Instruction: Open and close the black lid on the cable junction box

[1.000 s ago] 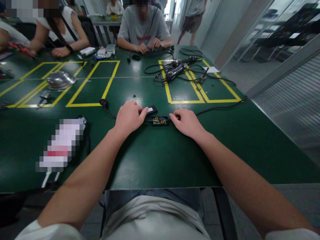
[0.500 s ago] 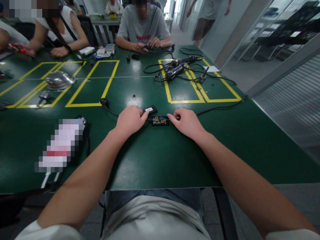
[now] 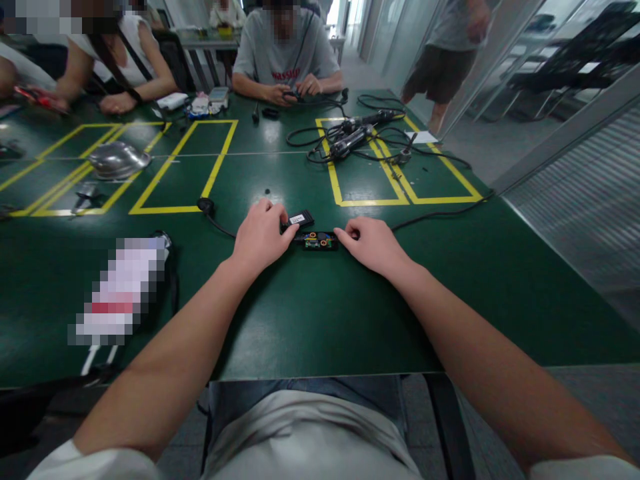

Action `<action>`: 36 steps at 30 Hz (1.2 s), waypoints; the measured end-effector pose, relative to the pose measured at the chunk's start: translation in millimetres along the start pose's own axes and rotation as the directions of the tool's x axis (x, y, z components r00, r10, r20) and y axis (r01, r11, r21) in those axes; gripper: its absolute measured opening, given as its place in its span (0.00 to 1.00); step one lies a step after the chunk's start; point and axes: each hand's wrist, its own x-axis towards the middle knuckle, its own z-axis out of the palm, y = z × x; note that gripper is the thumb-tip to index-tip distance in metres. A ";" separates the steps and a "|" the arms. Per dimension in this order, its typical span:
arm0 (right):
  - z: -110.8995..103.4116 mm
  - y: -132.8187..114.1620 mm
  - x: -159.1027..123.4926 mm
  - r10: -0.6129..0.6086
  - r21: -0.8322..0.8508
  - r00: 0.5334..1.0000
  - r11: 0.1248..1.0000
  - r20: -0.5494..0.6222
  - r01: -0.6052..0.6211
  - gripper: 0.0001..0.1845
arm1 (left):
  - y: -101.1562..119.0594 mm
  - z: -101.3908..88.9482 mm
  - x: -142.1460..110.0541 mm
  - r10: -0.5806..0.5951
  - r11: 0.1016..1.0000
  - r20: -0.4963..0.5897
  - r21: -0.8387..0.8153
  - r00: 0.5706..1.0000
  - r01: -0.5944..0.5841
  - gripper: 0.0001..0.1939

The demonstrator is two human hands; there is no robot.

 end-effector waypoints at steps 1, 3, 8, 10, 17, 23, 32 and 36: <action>0.2 0.2 0.0 0.002 -0.004 1.000 1.000 -0.001 -0.002 0.21 | -2.2 2.8 -0.5 0.015 1.000 -0.044 -0.026 0.999 -0.016 0.11; 0.6 0.6 -0.1 0.008 -0.008 1.000 1.000 0.003 -0.008 0.21 | -4.8 7.4 -0.6 0.020 0.997 -0.088 -0.069 0.996 -0.026 0.16; 1.7 1.3 -0.2 0.002 -0.006 1.000 1.000 -0.002 -0.002 0.21 | 2.6 2.0 2.1 -0.019 1.000 -0.036 -0.024 0.999 0.018 0.14; 2.3 1.6 -0.1 0.005 -0.009 1.000 1.000 -0.006 -0.005 0.21 | 7.6 -4.4 2.7 -0.055 0.997 0.068 0.051 0.996 0.051 0.24; 4.0 4.0 0.0 -0.022 -0.030 1.000 0.999 -0.007 0.022 0.21 | 12.5 -9.3 2.6 -0.127 0.979 0.241 0.188 0.962 0.082 0.35; 2.5 0.0 -0.6 -0.088 0.019 0.995 0.996 0.046 0.087 0.21 | 13.0 -9.5 4.5 -0.156 0.980 0.256 0.165 0.954 0.116 0.35; 4.9 1.6 -1.2 -0.113 0.030 0.993 0.993 0.034 0.112 0.13 | 21.4 -16.2 8.0 -0.135 0.966 0.300 0.252 0.944 0.058 0.34; 4.1 1.6 -1.3 -0.111 0.037 0.993 0.993 0.032 0.110 0.13 | 25.4 -17.1 6.0 -0.158 0.956 0.275 0.282 0.948 0.077 0.35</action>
